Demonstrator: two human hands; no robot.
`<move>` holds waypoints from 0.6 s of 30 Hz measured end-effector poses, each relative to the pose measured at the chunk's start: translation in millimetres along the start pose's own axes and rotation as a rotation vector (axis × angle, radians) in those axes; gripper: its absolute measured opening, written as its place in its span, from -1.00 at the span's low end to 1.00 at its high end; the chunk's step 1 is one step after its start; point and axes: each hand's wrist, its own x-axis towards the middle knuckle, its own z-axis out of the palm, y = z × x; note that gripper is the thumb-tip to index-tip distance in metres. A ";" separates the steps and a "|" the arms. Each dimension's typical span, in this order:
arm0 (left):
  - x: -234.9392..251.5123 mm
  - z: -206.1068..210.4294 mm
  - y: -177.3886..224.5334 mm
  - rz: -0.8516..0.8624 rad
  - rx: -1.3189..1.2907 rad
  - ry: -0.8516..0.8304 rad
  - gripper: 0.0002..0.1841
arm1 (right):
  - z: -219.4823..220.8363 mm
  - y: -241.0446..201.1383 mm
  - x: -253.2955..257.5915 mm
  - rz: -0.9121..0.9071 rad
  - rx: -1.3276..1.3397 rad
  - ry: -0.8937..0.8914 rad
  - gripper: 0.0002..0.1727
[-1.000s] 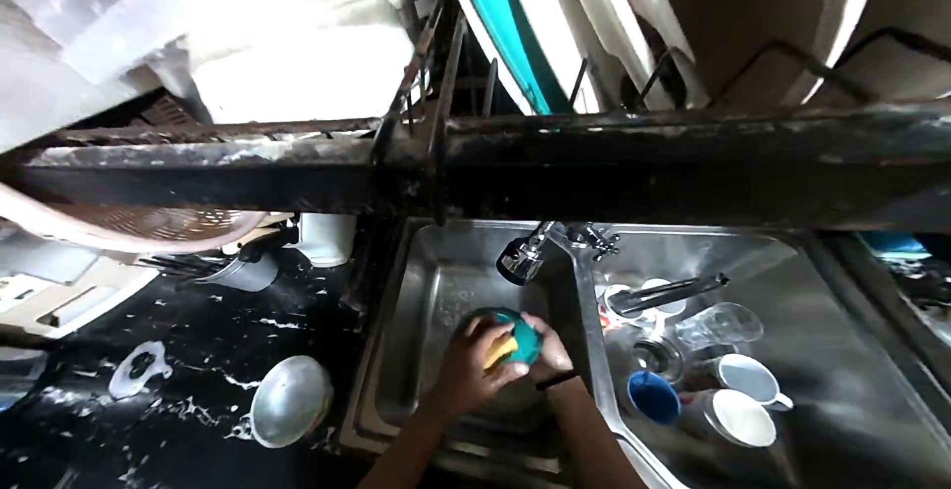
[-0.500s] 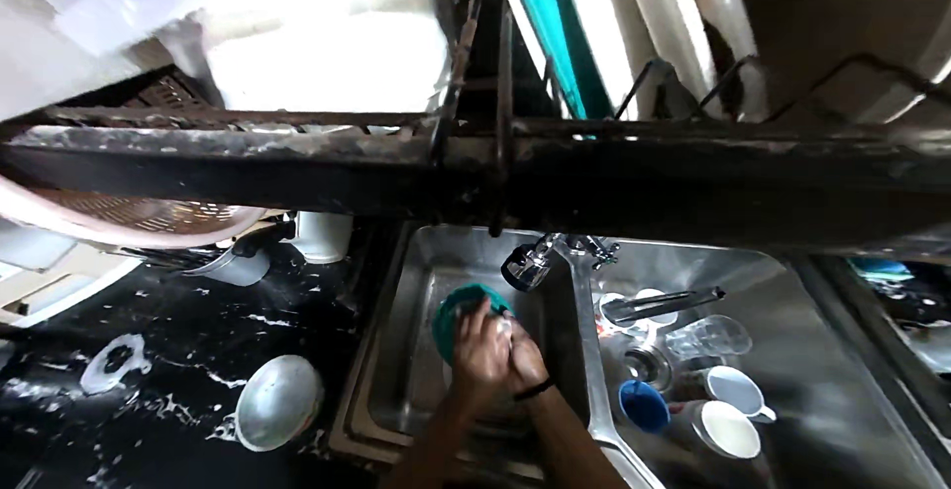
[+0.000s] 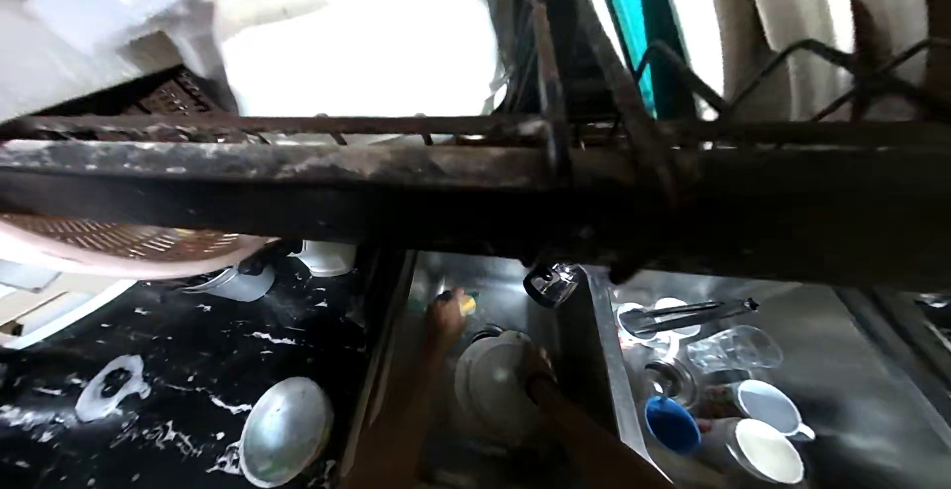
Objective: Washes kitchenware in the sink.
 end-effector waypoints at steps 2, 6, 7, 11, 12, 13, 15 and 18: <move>-22.3 -13.4 20.1 -0.024 0.090 -0.114 -0.48 | 6.0 8.4 8.4 0.049 0.010 0.005 -0.16; -2.6 53.9 -42.1 0.260 0.012 0.138 -0.54 | -4.1 23.3 19.4 0.051 0.044 -0.046 -0.19; 4.6 66.8 -52.3 0.247 -0.027 0.166 -0.52 | -8.5 28.7 14.8 0.021 0.044 -0.091 -0.28; -42.4 -3.5 -14.9 -0.169 -0.309 -0.148 -0.41 | -43.6 13.8 -32.0 0.029 0.285 -0.099 -0.32; -39.5 11.7 -25.1 -0.130 -0.421 -0.064 -0.43 | -54.7 5.7 -38.9 0.027 0.337 -0.074 -0.31; -35.1 34.0 -34.7 -0.058 -0.530 0.016 -0.46 | -61.3 -0.5 -39.9 0.032 0.384 -0.025 -0.32; -45.7 65.2 -28.5 0.091 -0.732 0.041 -0.47 | -68.8 -10.6 -60.2 -0.014 0.489 0.044 -0.31; -71.0 109.7 17.0 0.379 -0.817 0.165 -0.44 | -57.2 -12.4 -107.2 -0.260 0.886 0.152 -0.44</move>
